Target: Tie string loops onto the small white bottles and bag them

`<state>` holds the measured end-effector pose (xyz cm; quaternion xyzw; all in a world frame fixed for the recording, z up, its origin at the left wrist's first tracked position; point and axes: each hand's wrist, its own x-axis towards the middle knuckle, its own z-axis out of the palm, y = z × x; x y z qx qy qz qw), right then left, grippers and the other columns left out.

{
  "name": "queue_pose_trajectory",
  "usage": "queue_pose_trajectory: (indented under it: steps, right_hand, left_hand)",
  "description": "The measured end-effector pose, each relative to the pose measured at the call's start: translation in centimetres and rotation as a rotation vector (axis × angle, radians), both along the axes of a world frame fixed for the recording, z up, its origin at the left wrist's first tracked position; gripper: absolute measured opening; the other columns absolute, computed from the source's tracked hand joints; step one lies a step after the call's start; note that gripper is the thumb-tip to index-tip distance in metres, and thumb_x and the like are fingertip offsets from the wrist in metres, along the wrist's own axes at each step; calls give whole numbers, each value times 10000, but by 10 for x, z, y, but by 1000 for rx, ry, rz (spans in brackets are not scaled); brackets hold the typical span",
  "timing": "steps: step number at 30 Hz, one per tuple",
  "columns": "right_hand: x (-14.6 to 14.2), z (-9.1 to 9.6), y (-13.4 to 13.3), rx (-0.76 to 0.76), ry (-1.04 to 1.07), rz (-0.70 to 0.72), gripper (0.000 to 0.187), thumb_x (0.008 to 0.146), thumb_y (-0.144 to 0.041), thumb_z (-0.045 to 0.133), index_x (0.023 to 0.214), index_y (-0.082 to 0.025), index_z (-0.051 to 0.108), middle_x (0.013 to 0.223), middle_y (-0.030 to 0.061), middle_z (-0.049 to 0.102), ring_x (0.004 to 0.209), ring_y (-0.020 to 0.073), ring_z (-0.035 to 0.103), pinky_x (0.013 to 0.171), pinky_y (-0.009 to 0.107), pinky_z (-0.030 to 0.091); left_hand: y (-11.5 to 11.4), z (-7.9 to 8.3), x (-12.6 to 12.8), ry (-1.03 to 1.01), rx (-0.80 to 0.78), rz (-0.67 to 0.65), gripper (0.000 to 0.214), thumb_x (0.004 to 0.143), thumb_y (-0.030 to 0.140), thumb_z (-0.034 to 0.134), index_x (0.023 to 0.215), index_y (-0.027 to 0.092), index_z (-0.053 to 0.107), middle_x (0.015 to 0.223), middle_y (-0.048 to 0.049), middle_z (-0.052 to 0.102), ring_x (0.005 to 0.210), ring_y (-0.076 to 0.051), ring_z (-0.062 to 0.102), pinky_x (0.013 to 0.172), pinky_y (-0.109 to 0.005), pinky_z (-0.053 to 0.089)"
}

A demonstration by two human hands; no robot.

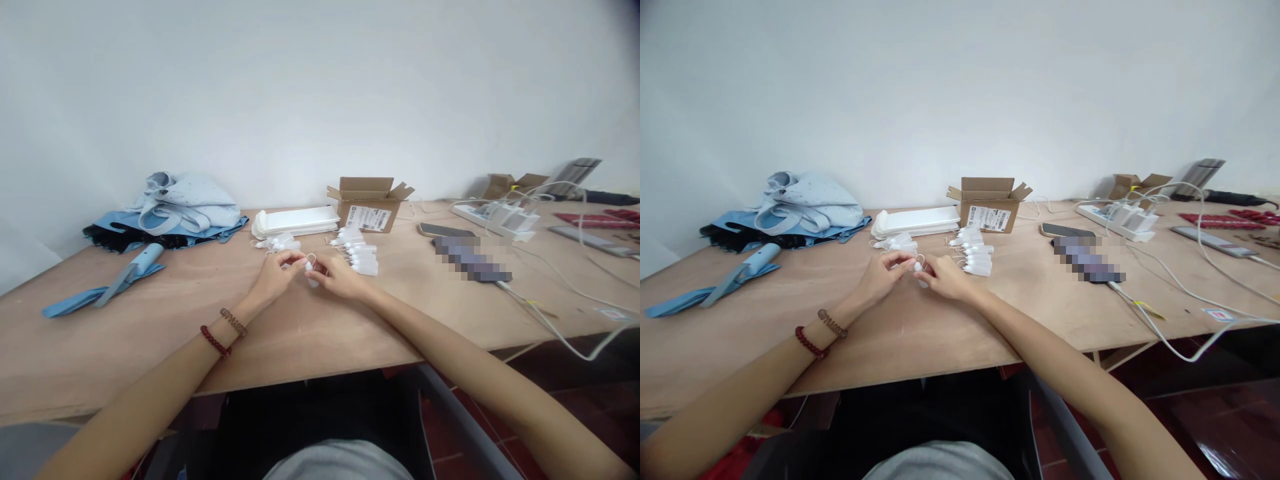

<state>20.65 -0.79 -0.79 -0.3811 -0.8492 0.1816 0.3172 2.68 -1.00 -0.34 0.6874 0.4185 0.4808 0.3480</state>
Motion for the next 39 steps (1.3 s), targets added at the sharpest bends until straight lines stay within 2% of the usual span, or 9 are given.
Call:
queue_pose_trajectory:
  steps: [7, 21, 33, 39]
  right_hand:
    - [-1, 2, -2, -4, 3, -14, 176, 866, -267, 605, 753, -170, 510, 658, 1, 604, 594, 115, 512, 592, 230, 324]
    - [0, -1, -2, -18, 16, -6, 184, 880, -301, 580, 774, -178, 494, 657, -1, 600, 594, 125, 519, 588, 236, 323]
    - [0, -5, 1, 20, -4, -29, 218, 875, -320, 585, 739, -181, 486, 647, 0, 593, 590, 126, 509, 586, 241, 316]
    - [-1, -5, 2, 9, 4, -13, 172, 869, -296, 590, 779, -180, 501, 656, -7, 592, 592, 121, 509, 582, 234, 314]
  left_hand:
    - [2, -5, 0, -64, -53, 17, 281, 749, 432, 683, 815, 161, 715, 832, -54, 688, 691, -155, 559, 545, -240, 414]
    - [4, -6, -1, -28, -12, 11, 201, 758, 369, 677, 795, 179, 732, 845, -52, 714, 754, -180, 592, 616, -260, 428]
    - [2, -5, -2, -8, -21, 12, 221, 759, 377, 672, 817, 177, 746, 853, -59, 728, 773, -191, 615, 652, -279, 461]
    - [3, -5, -1, 1, -26, 25, 261, 740, 399, 671, 803, 158, 747, 840, -59, 734, 739, -179, 615, 644, -273, 477]
